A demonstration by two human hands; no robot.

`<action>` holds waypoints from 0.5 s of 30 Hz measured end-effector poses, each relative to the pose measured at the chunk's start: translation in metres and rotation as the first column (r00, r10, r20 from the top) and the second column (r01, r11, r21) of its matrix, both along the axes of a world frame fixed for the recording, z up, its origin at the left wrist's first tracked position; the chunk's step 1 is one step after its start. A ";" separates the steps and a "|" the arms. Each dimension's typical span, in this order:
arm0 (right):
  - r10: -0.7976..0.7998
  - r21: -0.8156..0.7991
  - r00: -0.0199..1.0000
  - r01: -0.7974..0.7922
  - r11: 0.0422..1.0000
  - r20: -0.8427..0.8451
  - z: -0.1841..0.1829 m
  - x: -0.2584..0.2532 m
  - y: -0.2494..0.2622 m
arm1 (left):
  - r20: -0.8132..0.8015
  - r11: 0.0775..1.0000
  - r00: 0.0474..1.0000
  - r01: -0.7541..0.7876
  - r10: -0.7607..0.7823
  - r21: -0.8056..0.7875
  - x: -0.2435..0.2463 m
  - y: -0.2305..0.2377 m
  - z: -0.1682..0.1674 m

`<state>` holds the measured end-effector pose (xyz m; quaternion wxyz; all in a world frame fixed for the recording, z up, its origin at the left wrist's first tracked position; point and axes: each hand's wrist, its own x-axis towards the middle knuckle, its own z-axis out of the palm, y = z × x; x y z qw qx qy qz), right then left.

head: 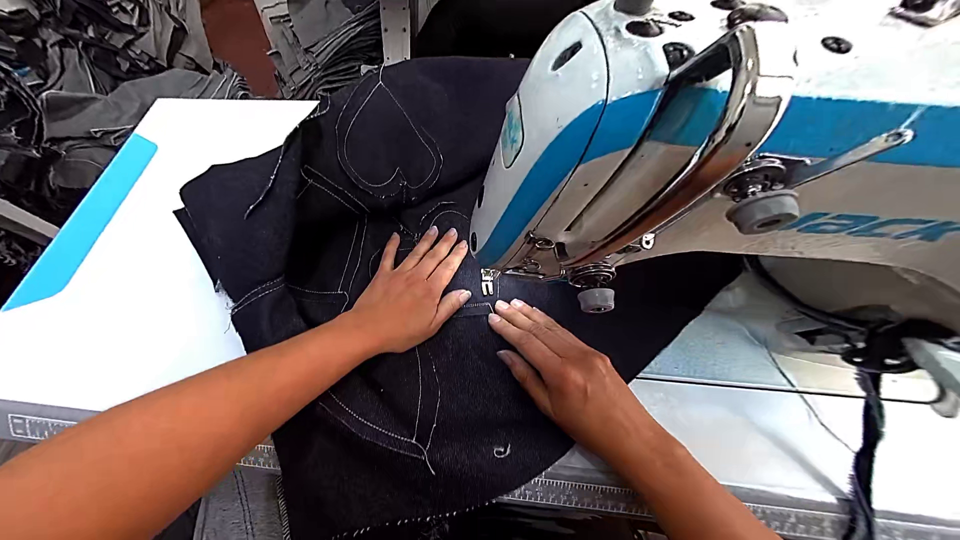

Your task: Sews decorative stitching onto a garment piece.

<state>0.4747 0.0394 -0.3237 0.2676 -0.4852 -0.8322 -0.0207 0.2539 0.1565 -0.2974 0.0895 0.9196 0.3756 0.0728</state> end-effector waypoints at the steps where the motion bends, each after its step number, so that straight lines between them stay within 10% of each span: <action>1: -0.001 0.000 1.000 0.001 1.000 0.003 0.001 0.001 0.002 | 0.006 1.000 1.000 0.008 -0.008 0.000 0.000 0.005 0.000; 15: -0.030 0.035 0.999 0.031 0.999 -0.030 -0.001 0.002 0.011 | 0.030 1.000 0.999 -0.012 0.011 0.007 0.002 0.019 0.001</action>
